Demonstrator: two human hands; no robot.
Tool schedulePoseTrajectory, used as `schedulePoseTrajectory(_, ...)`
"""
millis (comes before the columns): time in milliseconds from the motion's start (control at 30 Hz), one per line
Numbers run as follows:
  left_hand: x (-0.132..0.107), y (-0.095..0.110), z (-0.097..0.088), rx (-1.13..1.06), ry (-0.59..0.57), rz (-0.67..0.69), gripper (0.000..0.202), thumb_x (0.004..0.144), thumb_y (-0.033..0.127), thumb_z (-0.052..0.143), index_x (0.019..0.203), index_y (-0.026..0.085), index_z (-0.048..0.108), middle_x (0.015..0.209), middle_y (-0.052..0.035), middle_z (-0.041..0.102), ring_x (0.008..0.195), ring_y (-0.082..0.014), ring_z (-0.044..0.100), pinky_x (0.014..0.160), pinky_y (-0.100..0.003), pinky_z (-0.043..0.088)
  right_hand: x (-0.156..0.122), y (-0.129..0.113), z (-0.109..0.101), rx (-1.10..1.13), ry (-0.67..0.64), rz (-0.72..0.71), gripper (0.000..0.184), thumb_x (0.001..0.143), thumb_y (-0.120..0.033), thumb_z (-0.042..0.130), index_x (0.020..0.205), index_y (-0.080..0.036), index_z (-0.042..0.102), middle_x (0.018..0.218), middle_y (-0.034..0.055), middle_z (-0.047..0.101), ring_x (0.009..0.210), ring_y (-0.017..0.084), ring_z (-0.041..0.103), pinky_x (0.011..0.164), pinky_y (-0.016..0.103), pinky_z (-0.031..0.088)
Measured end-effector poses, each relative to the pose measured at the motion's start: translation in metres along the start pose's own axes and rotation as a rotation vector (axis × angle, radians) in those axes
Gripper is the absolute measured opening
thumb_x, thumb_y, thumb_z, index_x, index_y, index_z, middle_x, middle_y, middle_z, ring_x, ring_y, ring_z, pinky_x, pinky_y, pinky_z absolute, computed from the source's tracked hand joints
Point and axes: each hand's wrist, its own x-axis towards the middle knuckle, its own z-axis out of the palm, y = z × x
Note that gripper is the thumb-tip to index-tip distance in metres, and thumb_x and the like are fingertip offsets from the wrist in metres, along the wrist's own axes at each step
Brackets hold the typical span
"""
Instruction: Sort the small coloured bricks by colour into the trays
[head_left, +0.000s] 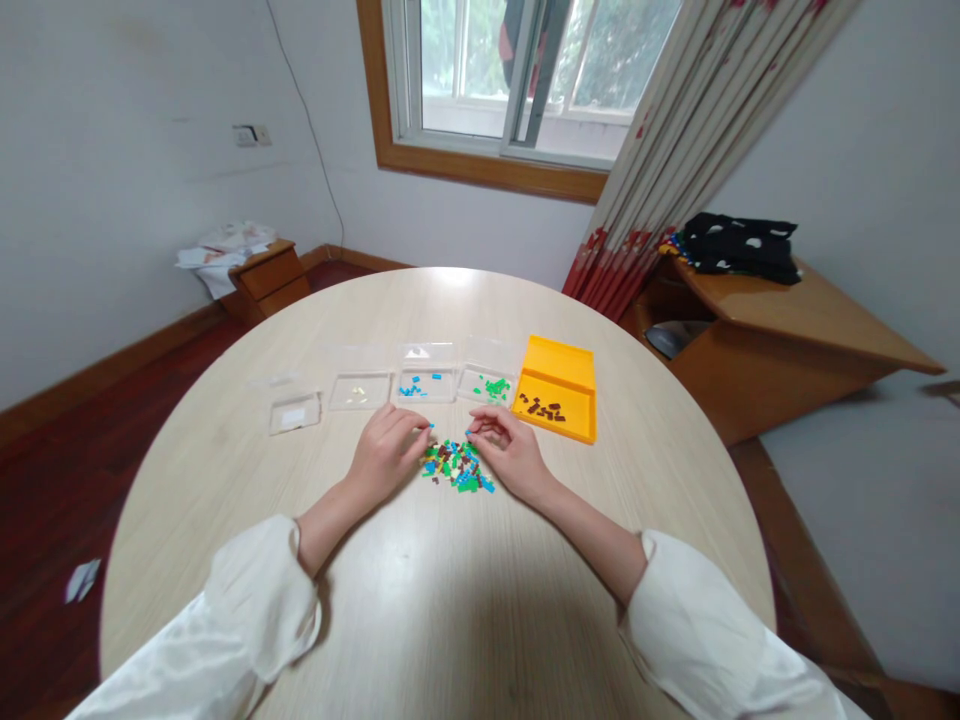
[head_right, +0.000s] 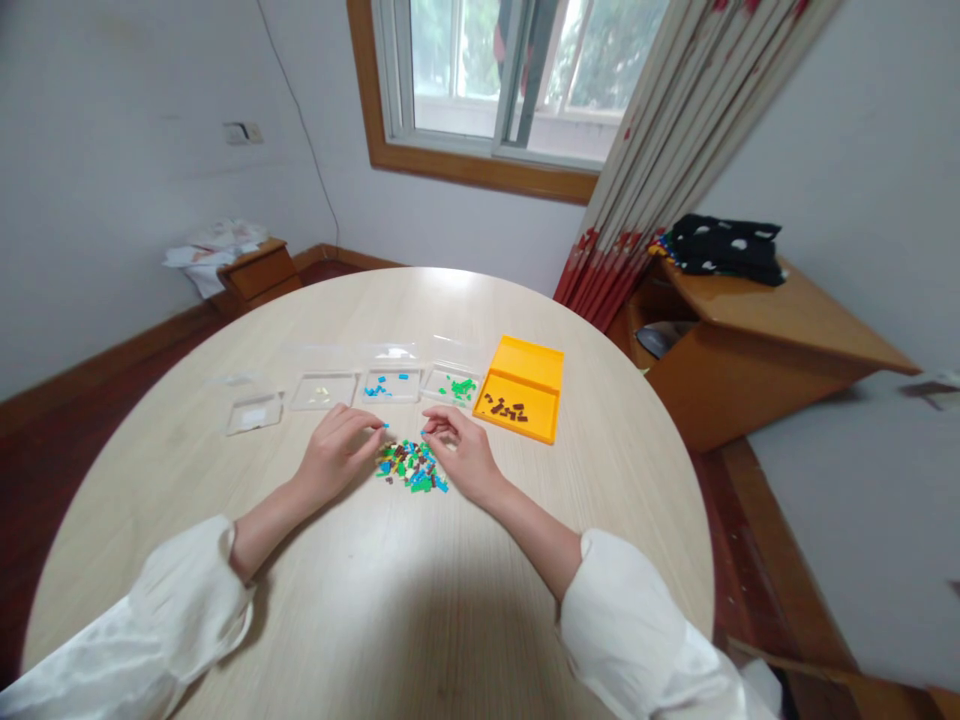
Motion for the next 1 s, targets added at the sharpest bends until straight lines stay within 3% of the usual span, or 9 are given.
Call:
schedulePoseTrajectory(400, 0.007, -0.045, 0.002, 0.272, 0.075, -0.151, 0.015, 0.086, 0.024, 0.051, 0.078, 0.018, 0.062, 0.076, -0.0063, 0.068, 0.072, -0.0214, 0.056, 0.066, -0.035, 0.040, 0.003, 0.000, -0.004, -0.292, -0.036, -0.165, 0.016, 0.084, -0.017, 0.051, 0.088, -0.020, 0.066, 0.085, 0.0054, 0.066, 0.082, 0.016, 0.060, 0.075, 0.032, 0.050)
schedulePoseTrajectory(633, 0.007, -0.048, 0.004, 0.296, 0.061, -0.157, 0.017, 0.086, 0.024, 0.050, 0.078, 0.017, 0.063, 0.075, -0.0074, 0.068, 0.071, -0.0228, 0.055, 0.065, -0.035, 0.039, 0.003, 0.000, -0.004, -0.336, -0.057, -0.208, 0.016, 0.085, -0.016, 0.049, 0.084, -0.019, 0.065, 0.082, 0.0051, 0.064, 0.080, 0.016, 0.059, 0.075, 0.031, 0.048)
schedulePoseTrajectory(1000, 0.005, -0.051, 0.007, 0.333, 0.048, -0.170, 0.020, 0.086, 0.026, 0.050, 0.075, 0.019, 0.064, 0.072, -0.0065, 0.068, 0.069, -0.0227, 0.054, 0.062, -0.035, 0.037, 0.002, -0.003, -0.001, -0.314, -0.050, -0.127, 0.008, 0.080, -0.017, 0.056, 0.077, -0.018, 0.063, 0.075, 0.0035, 0.065, 0.069, 0.014, 0.059, 0.066, 0.027, 0.049)
